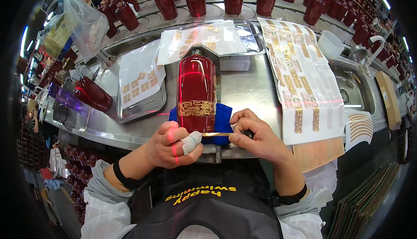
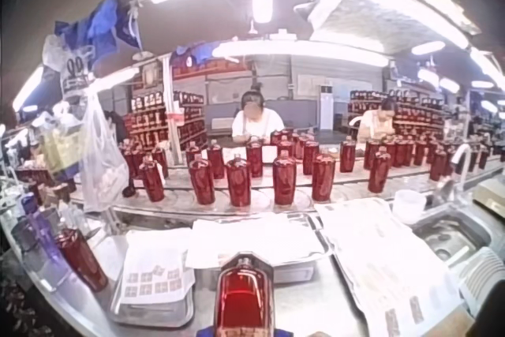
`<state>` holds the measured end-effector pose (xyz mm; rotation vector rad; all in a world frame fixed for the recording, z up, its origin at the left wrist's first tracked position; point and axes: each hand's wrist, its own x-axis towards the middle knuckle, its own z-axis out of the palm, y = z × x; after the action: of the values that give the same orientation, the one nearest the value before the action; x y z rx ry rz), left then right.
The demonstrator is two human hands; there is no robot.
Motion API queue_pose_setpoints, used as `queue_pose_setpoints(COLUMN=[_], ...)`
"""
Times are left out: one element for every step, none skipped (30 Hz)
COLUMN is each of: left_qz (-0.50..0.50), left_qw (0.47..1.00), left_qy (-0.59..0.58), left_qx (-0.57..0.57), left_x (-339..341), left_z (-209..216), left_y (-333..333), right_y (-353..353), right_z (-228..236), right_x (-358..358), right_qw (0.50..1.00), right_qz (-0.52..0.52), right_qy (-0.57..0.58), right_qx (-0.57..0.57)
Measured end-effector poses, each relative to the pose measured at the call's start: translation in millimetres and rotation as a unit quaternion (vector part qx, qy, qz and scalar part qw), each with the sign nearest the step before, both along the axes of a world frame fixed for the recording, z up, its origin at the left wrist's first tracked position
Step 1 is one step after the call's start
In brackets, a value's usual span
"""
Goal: Manually applying decorative labels and stickers to red liquor bottles on a production line.
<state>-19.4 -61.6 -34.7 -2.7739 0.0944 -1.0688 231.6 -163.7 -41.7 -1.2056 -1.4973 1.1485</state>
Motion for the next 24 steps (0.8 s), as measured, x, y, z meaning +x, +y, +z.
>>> queue_pose_setpoints(left_qz=[0.001, 0.002, -0.001, 0.002, 0.006, 0.003, 0.004, 0.005, 0.004, 0.004, 0.004, 0.002, 0.005, 0.005, 0.007, 0.002, -0.002, -0.003, 0.008, 0.016, 0.020, 0.034, 0.049, 0.048], left_qw=[1.000, 1.000, 1.000, 1.000, 1.000, 1.000, 1.000, 1.000, 1.000, 1.000, 1.000, 1.000, 1.000, 1.000, 1.000, 1.000, 1.000, 1.000, 0.999, 0.998, 0.998, 0.998, 0.997, 0.997], left_qy=[-0.004, -0.004, -0.007, -0.003, 0.001, 0.002, -0.002, -0.002, -0.005, -0.002, 0.002, 0.003, 0.001, 0.005, 0.000, 0.009, 0.016, 0.017, 0.027, 0.034, 0.038, 0.023, 0.012, 0.008], left_qx=[0.009, 0.014, 0.018, 0.018, 0.017, 0.018, 0.009, 0.001, 0.001, -0.001, -0.003, -0.003, -0.001, 0.002, 0.001, 0.014, 0.023, 0.025, 0.037, 0.050, 0.048, 0.052, 0.054, 0.057], left_x=[-0.1, 0.0, 0.1, 0.2, 0.5, 1.0, 1.5, 1.8, 1.9, 1.9, 1.7, 1.7, 1.5, 1.3, 1.1, 1.1, 1.3, 2.1, 3.2, 4.5, 6.2, 8.0, 9.2, 9.5], left_z=[0.4, 0.6, 1.0, 1.3, 1.5, 1.5, 1.3, 1.2, 1.0, 0.8, 0.7, 0.5, 0.4, 0.3, 0.3, 0.5, 0.5, 0.3, -0.1, -0.6, -1.5, -2.7, -3.9, -5.1], left_y=[0.0, 0.1, 0.2, 0.1, -0.1, -0.2, -0.5, -0.8, -0.9, -0.9, -0.6, -0.4, 0.0, 0.3, 0.7, 0.9, 0.9, 0.4, -0.7, -1.7, -2.6, -3.2, -3.5, -3.5], right_y=[-0.2, -0.2, -0.1, 0.1, 0.4, 0.6, 0.7, 0.7, 0.7, 0.6, 0.6, 0.7, 1.0, 1.3, 1.6, 2.0, 2.3, 2.5, 2.7, 2.7, 2.6, 2.5, 2.3, 2.3], right_z=[0.0, -0.2, -0.2, -0.3, -0.5, -0.7, -1.1, -1.6, -2.2, -3.0, -3.7, -4.5, -5.2, -6.0, -6.5, -6.8, -6.9, -6.7, -6.4, -5.8, -5.3, -4.6, -4.0, -3.4], right_x=[-0.1, -0.3, -0.3, -0.3, -0.2, 0.1, 0.3, 0.6, 0.8, 0.8, 0.8, 0.7, 0.5, 0.2, 0.0, -0.1, -0.2, -0.3, -0.4, -0.6, -0.8, -1.3, -1.7, -2.3], right_qw=[1.000, 1.000, 1.000, 1.000, 1.000, 1.000, 1.000, 1.000, 1.000, 1.000, 1.000, 1.000, 0.999, 0.999, 1.000, 0.999, 1.000, 1.000, 1.000, 1.000, 1.000, 1.000, 0.999, 0.999], right_qz=[0.001, 0.001, -0.002, -0.005, -0.005, -0.002, -0.006, -0.005, -0.006, -0.005, -0.006, -0.008, -0.009, -0.014, -0.016, -0.019, -0.013, -0.011, -0.008, -0.009, -0.011, -0.009, -0.011, -0.013], right_qy=[0.003, 0.002, -0.004, 0.003, 0.007, 0.004, 0.012, 0.012, 0.008, 0.013, 0.018, 0.019, 0.024, 0.028, 0.022, 0.032, 0.026, 0.016, 0.020, 0.022, 0.019, 0.025, 0.031, 0.038], right_qx=[-0.006, -0.004, 0.002, -0.002, -0.006, -0.006, -0.010, -0.008, -0.003, -0.006, -0.012, -0.011, -0.019, -0.013, -0.005, -0.008, -0.009, -0.005, -0.010, -0.011, -0.008, -0.012, -0.018, -0.024])
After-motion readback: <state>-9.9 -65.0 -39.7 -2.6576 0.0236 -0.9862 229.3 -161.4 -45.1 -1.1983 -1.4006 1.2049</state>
